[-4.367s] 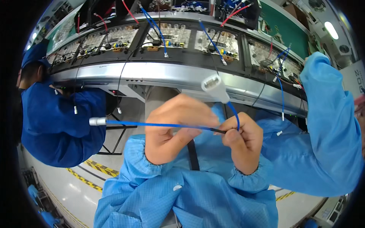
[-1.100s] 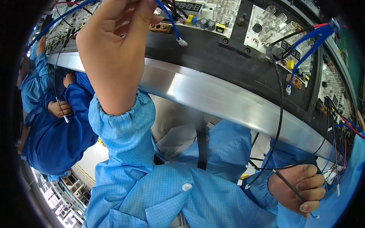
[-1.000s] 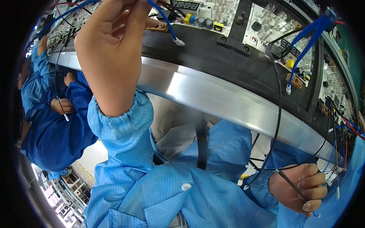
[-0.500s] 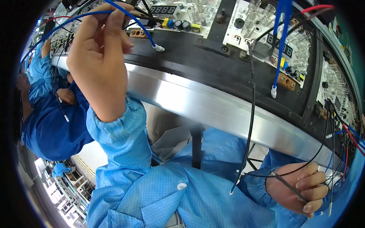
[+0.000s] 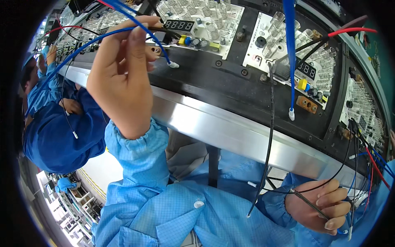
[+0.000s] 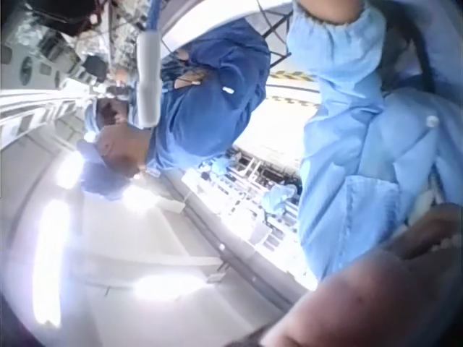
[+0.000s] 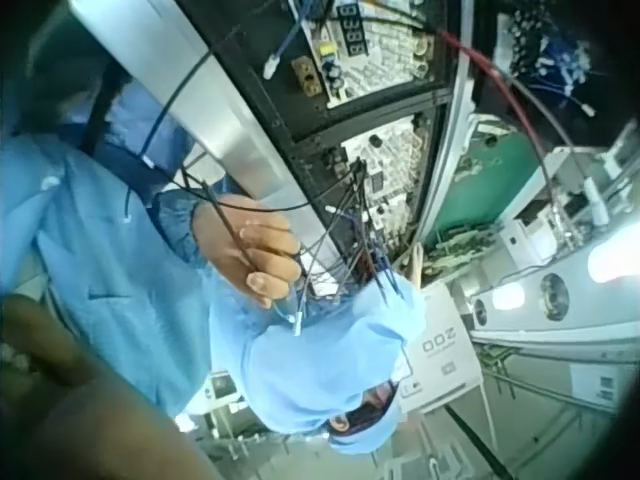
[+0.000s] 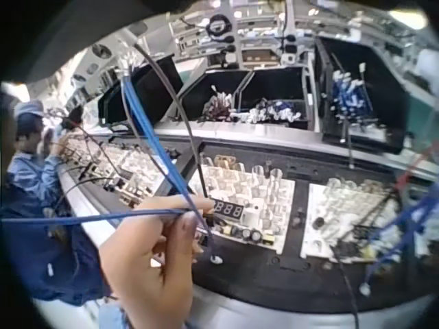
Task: Connecting and arranging blue and black wires onto an electronics assembly board at a manufacturing station.
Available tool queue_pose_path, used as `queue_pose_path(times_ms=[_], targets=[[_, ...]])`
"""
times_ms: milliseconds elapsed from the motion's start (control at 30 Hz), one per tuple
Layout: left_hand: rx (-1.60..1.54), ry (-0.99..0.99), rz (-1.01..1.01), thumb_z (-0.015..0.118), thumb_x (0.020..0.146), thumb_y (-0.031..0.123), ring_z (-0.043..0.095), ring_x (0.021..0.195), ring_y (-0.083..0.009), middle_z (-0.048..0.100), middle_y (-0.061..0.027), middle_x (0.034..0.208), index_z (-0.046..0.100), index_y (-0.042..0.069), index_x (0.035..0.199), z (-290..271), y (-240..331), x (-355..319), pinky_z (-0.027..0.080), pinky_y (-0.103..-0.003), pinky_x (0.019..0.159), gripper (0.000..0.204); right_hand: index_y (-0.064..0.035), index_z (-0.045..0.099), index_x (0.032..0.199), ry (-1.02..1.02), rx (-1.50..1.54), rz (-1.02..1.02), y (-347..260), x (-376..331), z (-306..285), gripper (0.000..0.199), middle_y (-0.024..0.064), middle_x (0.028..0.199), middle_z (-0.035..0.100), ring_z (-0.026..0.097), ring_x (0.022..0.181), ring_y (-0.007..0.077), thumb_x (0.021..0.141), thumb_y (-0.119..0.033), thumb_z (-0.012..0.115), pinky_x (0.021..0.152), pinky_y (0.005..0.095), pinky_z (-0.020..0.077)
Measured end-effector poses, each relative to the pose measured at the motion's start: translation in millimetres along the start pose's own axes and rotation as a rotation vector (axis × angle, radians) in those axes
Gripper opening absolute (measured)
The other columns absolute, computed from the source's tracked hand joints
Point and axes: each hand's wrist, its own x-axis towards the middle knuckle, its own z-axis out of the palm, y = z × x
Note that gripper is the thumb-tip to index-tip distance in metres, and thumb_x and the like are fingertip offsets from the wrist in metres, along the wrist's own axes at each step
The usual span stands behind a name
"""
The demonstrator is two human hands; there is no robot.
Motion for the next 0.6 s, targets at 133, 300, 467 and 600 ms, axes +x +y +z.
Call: queue_pose_path(times_ms=[133,300,467,600], targets=[[0.497,-0.096,0.116,0.063,0.088,0.005,0.059,0.063,-0.0065,0.068,-0.004,0.08,0.069,0.004,0.098,-7.4,-17.3,-1.0,0.049,-0.019,0.055,0.011,-0.0165,0.057,0.076,0.019,-0.039,-0.05,-2.3,-2.4,-0.5,0.028,-0.0039,0.067,0.035,0.034,0.065,0.0125,0.093,-0.037,0.049,0.063,0.0297,0.025],[0.483,-0.097,0.059,0.063,0.087,0.005,0.06,0.063,-0.0069,0.067,-0.0035,0.076,0.069,0.005,0.097,-0.9,-16.2,-6.3,0.049,-0.019,0.054,0.011,-0.0171,0.056,0.073,-0.021,-0.06,-0.06,-2.7,-6.9,-5.9,0.03,-0.0037,0.067,0.036,0.035,0.064,0.0125,0.094,-0.038,0.048,0.061,0.03,0.0259],[0.504,-0.098,0.049,0.064,0.087,0.005,0.06,0.062,-0.0073,0.067,-0.0038,0.075,0.069,0.004,0.096,4.5,-18.0,-3.2,0.049,-0.02,0.054,0.011,-0.0174,0.058,0.073,-0.014,-0.118,-0.1,-7.0,-12.5,-4.6,0.031,-0.0039,0.066,0.036,0.037,0.064,0.0124,0.094,-0.038,0.047,0.06,0.0301,0.0262],[0.498,-0.097,0.045,0.065,0.086,0.006,0.06,0.062,-0.008,0.066,-0.0044,0.074,0.069,0.004,0.096,10.2,-18.0,-8.4,0.049,-0.021,0.054,0.011,-0.0168,0.06,0.075,0.003,-0.072,-0.112,-15.4,-12.8,-13.2,0.03,-0.0042,0.065,0.035,0.036,0.063,0.0124,0.094,-0.037,0.048,0.06,0.0302,0.0251]])
